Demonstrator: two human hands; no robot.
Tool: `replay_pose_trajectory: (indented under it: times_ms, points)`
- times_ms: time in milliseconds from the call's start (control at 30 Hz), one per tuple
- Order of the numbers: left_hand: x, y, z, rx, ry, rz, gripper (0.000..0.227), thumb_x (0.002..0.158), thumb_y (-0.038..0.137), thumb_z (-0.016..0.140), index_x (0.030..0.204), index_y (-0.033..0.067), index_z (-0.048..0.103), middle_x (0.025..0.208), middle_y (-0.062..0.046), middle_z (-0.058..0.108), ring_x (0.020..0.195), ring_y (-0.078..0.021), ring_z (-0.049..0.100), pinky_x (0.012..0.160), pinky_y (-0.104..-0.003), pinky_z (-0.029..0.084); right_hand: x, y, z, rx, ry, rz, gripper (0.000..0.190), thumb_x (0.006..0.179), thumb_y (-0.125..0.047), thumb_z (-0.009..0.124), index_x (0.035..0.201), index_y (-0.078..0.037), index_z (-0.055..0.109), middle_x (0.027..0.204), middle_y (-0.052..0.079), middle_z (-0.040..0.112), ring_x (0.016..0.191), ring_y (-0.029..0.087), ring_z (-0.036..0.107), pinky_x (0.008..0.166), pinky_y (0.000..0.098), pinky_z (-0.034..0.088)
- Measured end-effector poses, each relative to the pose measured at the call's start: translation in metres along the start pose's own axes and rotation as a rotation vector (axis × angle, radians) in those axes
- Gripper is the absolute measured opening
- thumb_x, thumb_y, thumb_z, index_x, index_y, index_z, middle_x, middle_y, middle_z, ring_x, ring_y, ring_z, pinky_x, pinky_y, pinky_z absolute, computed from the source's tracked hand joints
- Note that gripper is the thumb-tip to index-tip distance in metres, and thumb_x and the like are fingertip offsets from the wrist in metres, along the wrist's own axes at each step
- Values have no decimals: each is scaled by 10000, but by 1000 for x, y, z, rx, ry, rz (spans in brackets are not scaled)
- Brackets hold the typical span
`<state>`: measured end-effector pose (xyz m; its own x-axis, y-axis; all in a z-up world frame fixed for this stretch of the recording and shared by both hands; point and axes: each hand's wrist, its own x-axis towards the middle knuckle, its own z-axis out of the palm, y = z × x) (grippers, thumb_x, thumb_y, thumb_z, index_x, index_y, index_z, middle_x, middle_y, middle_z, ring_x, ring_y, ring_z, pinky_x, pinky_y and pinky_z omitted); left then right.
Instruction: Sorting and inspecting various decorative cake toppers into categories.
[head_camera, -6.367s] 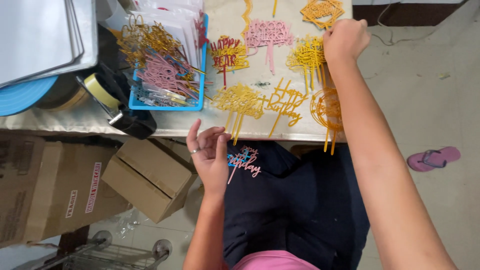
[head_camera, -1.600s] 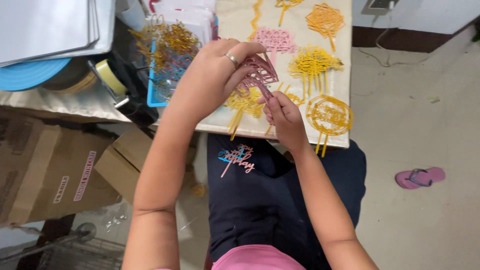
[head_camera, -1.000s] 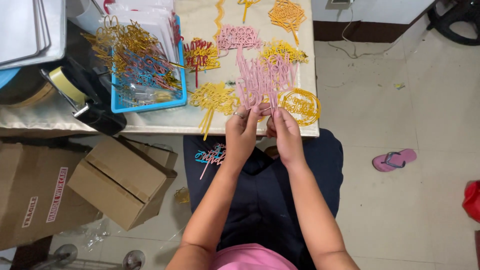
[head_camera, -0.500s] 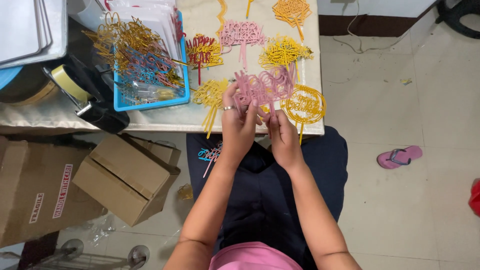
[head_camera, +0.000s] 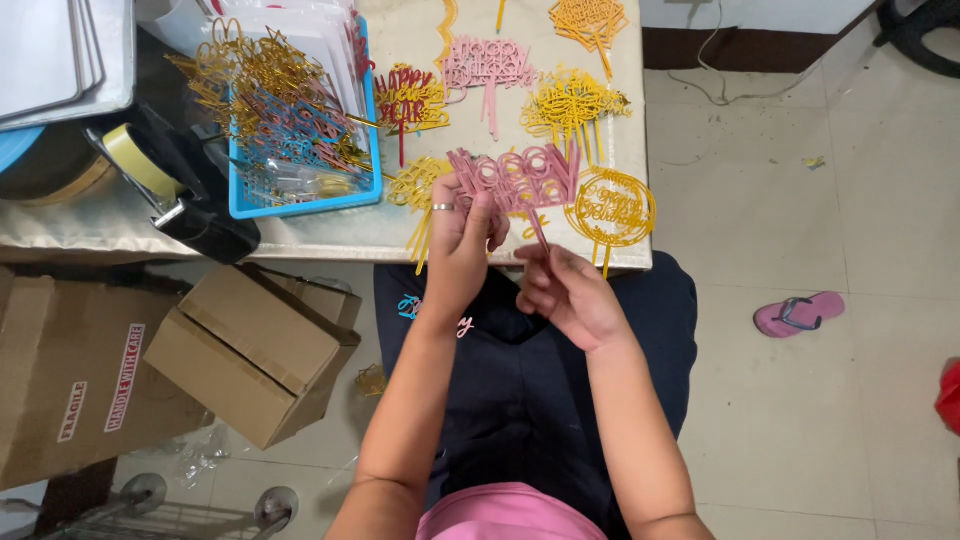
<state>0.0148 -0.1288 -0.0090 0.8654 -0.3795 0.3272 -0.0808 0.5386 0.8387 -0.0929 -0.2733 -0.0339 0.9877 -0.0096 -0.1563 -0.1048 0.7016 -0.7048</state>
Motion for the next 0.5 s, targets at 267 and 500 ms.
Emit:
replay_pose_trajectory:
  times_ms: [267,500]
  points:
    - [-5,20,-36,-103,-270,-315,206,1059,167,548,1232,77,480,1065,-45,633,953,-136,618,846,-303,517,4,28,-20,411,-601,285,275,1040,-296,664,1123,-37,702,845,10,586,774,157,551,794,382,477]
    - [-7,37,-66,-191,-643,-157,164,1090,47,674,1192,77,549,1146,-80,615,1116,-230,654,986,-365,531,4,59,-10,5,-673,348,205,902,-176,858,925,-42,705,879,73,694,895,199,636,823,310,484]
